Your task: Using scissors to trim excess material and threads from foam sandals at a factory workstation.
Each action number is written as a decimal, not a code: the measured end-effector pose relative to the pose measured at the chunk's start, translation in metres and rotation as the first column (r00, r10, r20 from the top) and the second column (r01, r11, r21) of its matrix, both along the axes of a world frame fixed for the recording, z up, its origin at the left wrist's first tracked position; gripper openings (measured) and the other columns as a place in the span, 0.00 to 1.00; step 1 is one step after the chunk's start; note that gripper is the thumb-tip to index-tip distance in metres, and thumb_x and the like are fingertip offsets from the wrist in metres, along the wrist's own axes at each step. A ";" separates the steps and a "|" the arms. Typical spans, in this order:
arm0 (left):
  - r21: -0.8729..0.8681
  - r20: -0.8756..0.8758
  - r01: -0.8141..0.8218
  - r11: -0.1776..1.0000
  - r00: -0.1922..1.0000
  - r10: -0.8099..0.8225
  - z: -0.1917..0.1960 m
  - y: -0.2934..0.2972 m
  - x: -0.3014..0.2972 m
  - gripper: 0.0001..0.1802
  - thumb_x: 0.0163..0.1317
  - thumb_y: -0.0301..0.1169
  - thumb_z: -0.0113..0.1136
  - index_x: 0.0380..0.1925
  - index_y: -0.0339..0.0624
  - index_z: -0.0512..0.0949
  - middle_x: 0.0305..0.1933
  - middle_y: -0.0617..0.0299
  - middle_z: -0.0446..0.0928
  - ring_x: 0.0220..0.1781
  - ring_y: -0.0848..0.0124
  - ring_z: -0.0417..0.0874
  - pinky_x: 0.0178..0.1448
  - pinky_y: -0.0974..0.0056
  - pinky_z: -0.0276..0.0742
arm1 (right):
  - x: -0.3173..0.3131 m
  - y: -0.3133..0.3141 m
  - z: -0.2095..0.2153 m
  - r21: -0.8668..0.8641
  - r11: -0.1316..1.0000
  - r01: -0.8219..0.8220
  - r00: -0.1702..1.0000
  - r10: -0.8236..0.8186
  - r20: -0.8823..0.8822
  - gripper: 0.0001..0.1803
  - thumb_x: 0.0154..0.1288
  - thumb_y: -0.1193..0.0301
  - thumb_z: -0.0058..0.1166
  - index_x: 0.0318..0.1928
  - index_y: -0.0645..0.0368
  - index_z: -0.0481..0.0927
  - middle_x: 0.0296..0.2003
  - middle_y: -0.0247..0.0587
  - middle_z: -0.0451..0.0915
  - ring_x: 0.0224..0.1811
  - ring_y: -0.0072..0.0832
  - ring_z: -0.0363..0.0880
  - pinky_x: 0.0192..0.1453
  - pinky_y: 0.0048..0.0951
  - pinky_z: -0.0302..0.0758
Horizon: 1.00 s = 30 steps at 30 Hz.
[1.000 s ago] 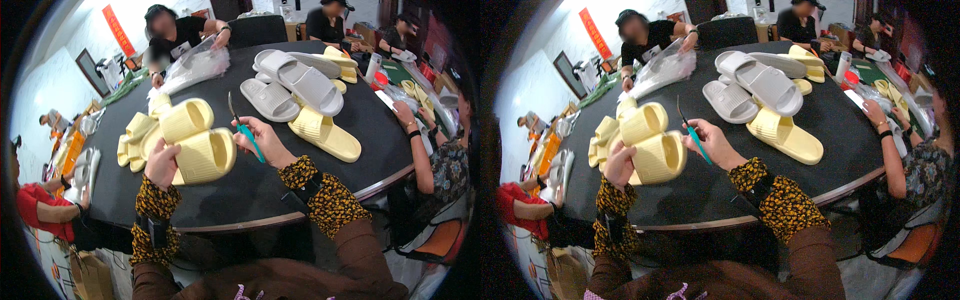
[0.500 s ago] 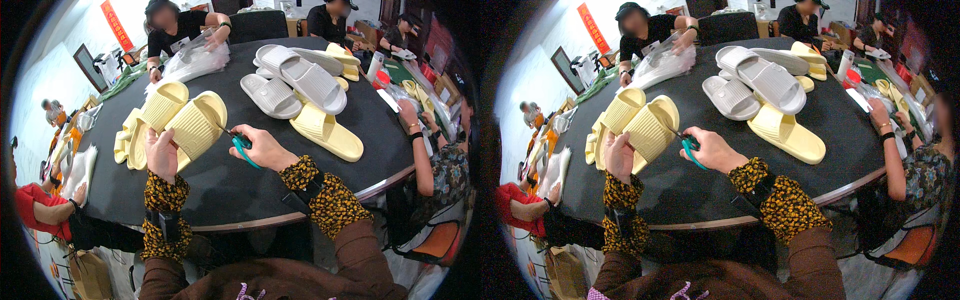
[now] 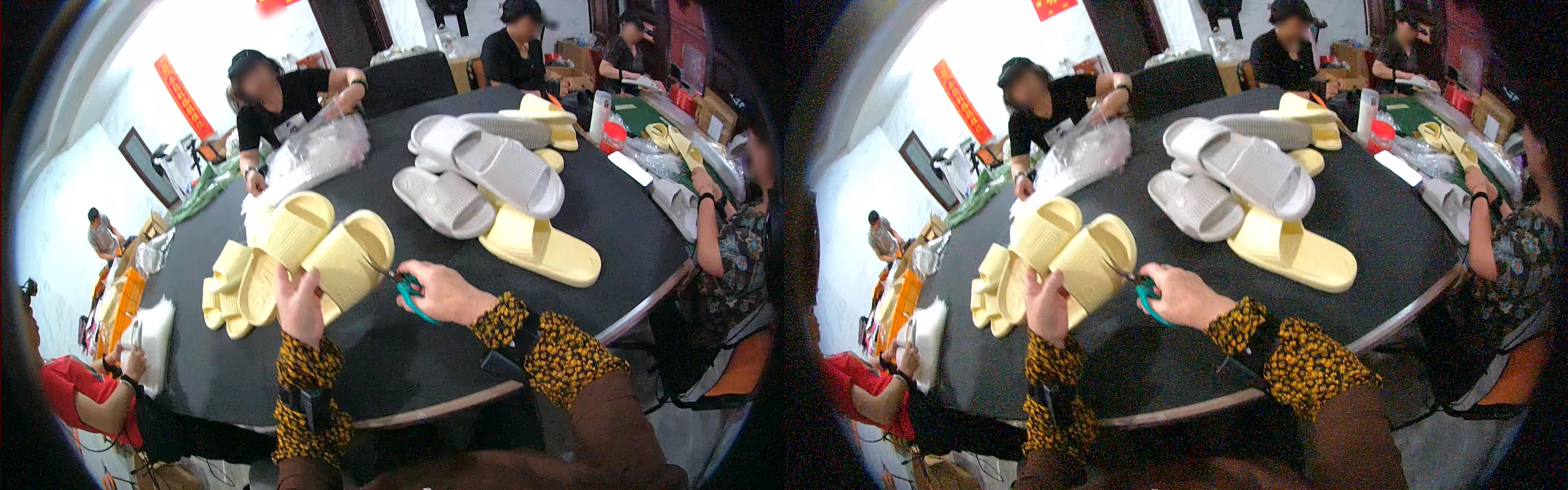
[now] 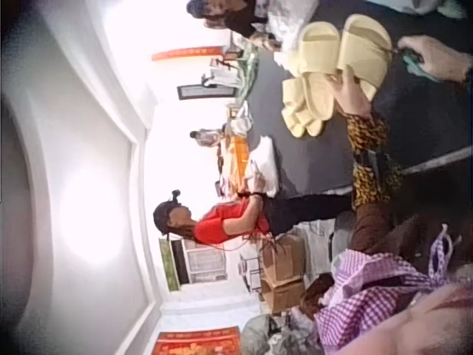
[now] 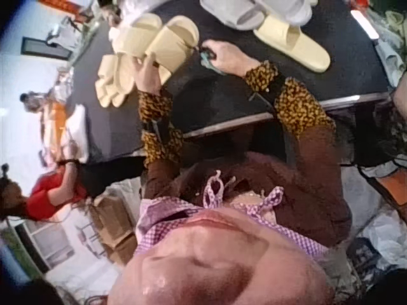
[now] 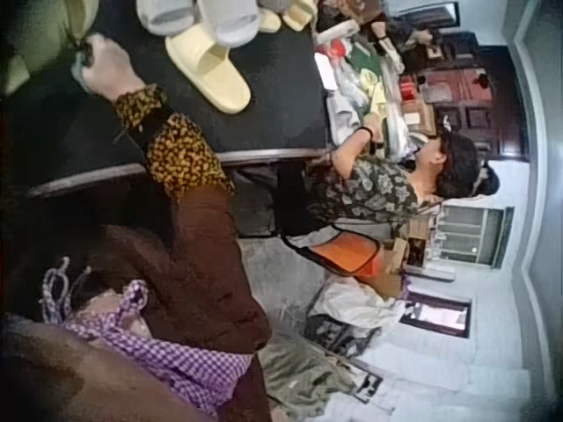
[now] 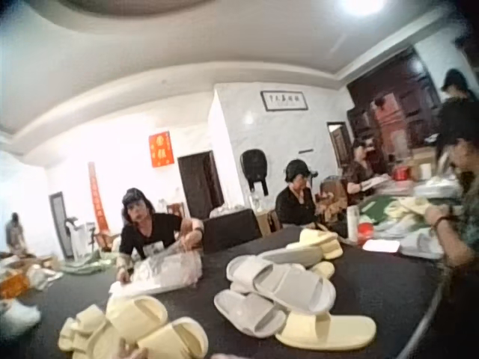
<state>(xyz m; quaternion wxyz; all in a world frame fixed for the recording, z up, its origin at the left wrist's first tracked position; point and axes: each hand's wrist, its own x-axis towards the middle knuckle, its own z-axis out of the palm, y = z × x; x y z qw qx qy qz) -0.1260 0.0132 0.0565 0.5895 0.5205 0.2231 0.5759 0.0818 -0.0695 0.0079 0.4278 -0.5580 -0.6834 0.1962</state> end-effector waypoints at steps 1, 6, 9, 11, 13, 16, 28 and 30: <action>-0.016 -0.020 0.013 1.000 1.000 -0.013 -0.002 -0.002 -0.003 0.27 0.57 0.18 0.46 0.59 0.37 0.56 0.55 0.52 0.69 0.53 0.63 0.73 0.53 0.62 0.72 | -0.002 -0.001 0.000 -0.020 1.000 -0.004 1.000 0.004 0.007 0.24 0.52 0.63 0.60 0.46 0.62 0.71 0.34 0.52 0.78 0.34 0.42 0.79 0.40 0.35 0.74; -0.003 -0.023 0.050 0.999 0.998 -0.050 -0.011 -0.002 -0.003 0.28 0.58 0.18 0.47 0.59 0.39 0.55 0.52 0.50 0.70 0.50 0.65 0.75 0.48 0.64 0.75 | -0.004 -0.003 0.005 -0.015 1.000 -0.016 0.999 0.016 -0.028 0.23 0.54 0.62 0.57 0.47 0.63 0.70 0.32 0.54 0.78 0.35 0.44 0.79 0.39 0.39 0.74; -0.011 -0.072 0.037 0.999 0.997 -0.038 -0.011 -0.002 -0.003 0.28 0.58 0.19 0.48 0.59 0.39 0.55 0.52 0.51 0.71 0.48 0.66 0.76 0.45 0.65 0.76 | -0.005 0.000 0.005 0.002 1.000 -0.006 1.000 0.006 -0.024 0.23 0.54 0.62 0.57 0.46 0.63 0.70 0.30 0.54 0.78 0.34 0.45 0.79 0.38 0.39 0.74; 0.000 -0.099 0.028 1.000 0.995 -0.028 -0.015 0.001 -0.004 0.28 0.58 0.20 0.49 0.59 0.39 0.55 0.50 0.51 0.72 0.44 0.68 0.77 0.41 0.67 0.75 | -0.006 0.001 0.004 0.030 1.000 0.007 0.999 -0.006 -0.044 0.23 0.54 0.62 0.58 0.45 0.64 0.71 0.30 0.54 0.78 0.33 0.46 0.79 0.38 0.40 0.74; 0.022 -0.137 0.026 0.999 0.990 -0.023 -0.018 0.003 -0.008 0.28 0.59 0.21 0.50 0.59 0.39 0.55 0.48 0.52 0.74 0.40 0.72 0.76 0.38 0.70 0.73 | -0.007 0.002 0.006 0.001 1.000 0.005 0.999 -0.005 -0.053 0.22 0.54 0.62 0.58 0.45 0.64 0.71 0.29 0.55 0.78 0.33 0.47 0.79 0.38 0.40 0.74; 0.030 -0.176 0.047 0.998 0.984 -0.041 -0.024 0.000 -0.004 0.28 0.59 0.21 0.50 0.59 0.37 0.55 0.45 0.53 0.75 0.39 0.74 0.76 0.36 0.72 0.72 | -0.007 0.001 0.007 0.015 1.000 0.003 0.998 -0.002 -0.069 0.21 0.54 0.63 0.58 0.43 0.65 0.71 0.28 0.55 0.78 0.33 0.47 0.79 0.37 0.40 0.74; 0.051 -0.188 0.076 0.996 0.980 -0.065 -0.027 -0.010 0.001 0.27 0.57 0.17 0.49 0.58 0.34 0.58 0.49 0.50 0.74 0.45 0.69 0.77 0.44 0.69 0.73 | -0.012 -0.003 0.009 0.119 0.993 0.005 0.995 0.007 -0.099 0.18 0.54 0.68 0.60 0.42 0.66 0.71 0.25 0.52 0.77 0.28 0.39 0.79 0.32 0.32 0.73; 0.029 -0.139 0.029 0.999 0.990 -0.025 -0.025 -0.010 0.005 0.28 0.57 0.17 0.49 0.59 0.34 0.58 0.47 0.51 0.75 0.44 0.70 0.77 0.44 0.70 0.73 | -0.015 -0.003 0.014 0.157 0.987 0.020 0.993 -0.001 -0.121 0.18 0.54 0.70 0.59 0.42 0.65 0.71 0.26 0.50 0.77 0.28 0.38 0.79 0.32 0.31 0.73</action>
